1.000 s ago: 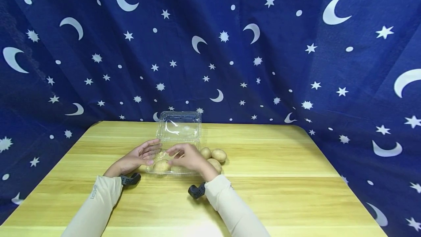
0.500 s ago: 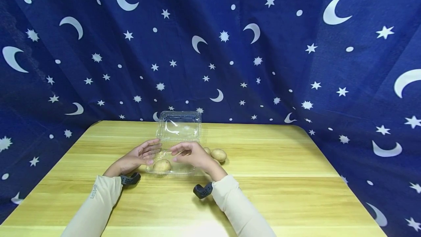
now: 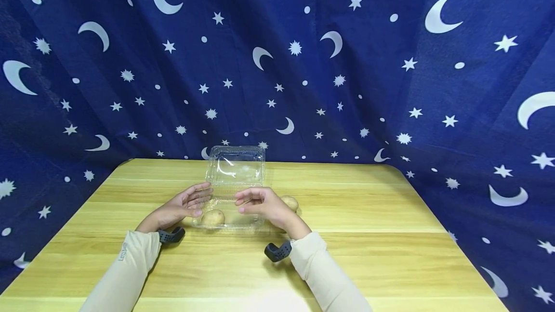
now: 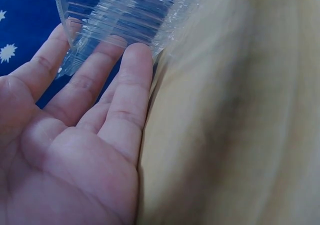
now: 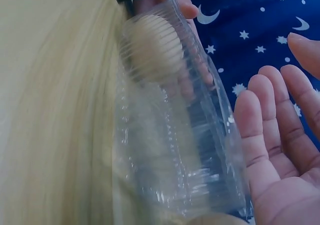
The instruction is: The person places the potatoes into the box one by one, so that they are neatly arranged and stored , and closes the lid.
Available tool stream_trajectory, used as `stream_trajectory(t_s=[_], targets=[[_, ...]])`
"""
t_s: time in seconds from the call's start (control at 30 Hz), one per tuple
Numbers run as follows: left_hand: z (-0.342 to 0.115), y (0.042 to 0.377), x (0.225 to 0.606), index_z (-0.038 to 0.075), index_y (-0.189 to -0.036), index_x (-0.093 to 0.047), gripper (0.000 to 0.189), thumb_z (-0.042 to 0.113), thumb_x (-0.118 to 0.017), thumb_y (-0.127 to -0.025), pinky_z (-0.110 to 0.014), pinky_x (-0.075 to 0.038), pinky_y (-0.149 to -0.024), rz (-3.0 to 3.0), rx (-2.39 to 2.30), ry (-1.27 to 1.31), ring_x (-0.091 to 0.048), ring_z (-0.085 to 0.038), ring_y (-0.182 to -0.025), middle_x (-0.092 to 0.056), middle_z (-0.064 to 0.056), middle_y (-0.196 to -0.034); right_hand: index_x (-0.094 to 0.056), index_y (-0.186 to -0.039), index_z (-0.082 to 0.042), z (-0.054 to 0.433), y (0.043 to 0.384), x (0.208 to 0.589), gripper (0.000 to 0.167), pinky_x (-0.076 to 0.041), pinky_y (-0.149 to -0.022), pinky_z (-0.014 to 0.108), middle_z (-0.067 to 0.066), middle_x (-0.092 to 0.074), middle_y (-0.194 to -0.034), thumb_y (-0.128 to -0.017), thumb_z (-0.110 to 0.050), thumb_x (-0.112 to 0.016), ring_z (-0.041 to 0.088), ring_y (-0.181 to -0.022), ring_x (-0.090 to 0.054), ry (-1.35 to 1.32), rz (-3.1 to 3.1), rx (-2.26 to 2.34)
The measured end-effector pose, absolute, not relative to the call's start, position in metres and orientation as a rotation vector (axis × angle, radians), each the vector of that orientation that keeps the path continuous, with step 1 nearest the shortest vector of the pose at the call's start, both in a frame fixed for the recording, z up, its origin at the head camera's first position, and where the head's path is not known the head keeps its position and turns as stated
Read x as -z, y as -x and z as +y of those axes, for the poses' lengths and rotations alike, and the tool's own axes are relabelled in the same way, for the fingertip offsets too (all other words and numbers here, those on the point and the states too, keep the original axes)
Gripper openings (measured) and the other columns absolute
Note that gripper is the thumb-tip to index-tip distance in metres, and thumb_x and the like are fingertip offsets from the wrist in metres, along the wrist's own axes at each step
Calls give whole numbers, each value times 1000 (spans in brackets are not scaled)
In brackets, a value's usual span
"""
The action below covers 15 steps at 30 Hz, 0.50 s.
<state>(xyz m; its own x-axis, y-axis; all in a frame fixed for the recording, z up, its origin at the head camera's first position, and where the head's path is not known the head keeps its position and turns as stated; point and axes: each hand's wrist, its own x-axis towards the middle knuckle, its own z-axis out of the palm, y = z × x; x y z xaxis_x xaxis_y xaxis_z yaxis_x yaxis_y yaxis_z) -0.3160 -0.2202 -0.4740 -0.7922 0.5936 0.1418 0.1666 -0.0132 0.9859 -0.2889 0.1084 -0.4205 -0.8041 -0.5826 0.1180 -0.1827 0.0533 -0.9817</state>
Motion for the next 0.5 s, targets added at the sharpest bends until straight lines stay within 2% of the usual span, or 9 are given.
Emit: stream_trajectory(t_s=[0.5], targets=[[-222,317,476,-12,-167,-14,100,15,-81,-98,-20,-43,-114,1946,-1866,-811,-20,-62,-154,-20,-43,-168,-60,-136,19,131,281,419,45,-59,-91,24,19,-76,-122,-100,-2,-73,11,-101,-71,744,2098,1757]])
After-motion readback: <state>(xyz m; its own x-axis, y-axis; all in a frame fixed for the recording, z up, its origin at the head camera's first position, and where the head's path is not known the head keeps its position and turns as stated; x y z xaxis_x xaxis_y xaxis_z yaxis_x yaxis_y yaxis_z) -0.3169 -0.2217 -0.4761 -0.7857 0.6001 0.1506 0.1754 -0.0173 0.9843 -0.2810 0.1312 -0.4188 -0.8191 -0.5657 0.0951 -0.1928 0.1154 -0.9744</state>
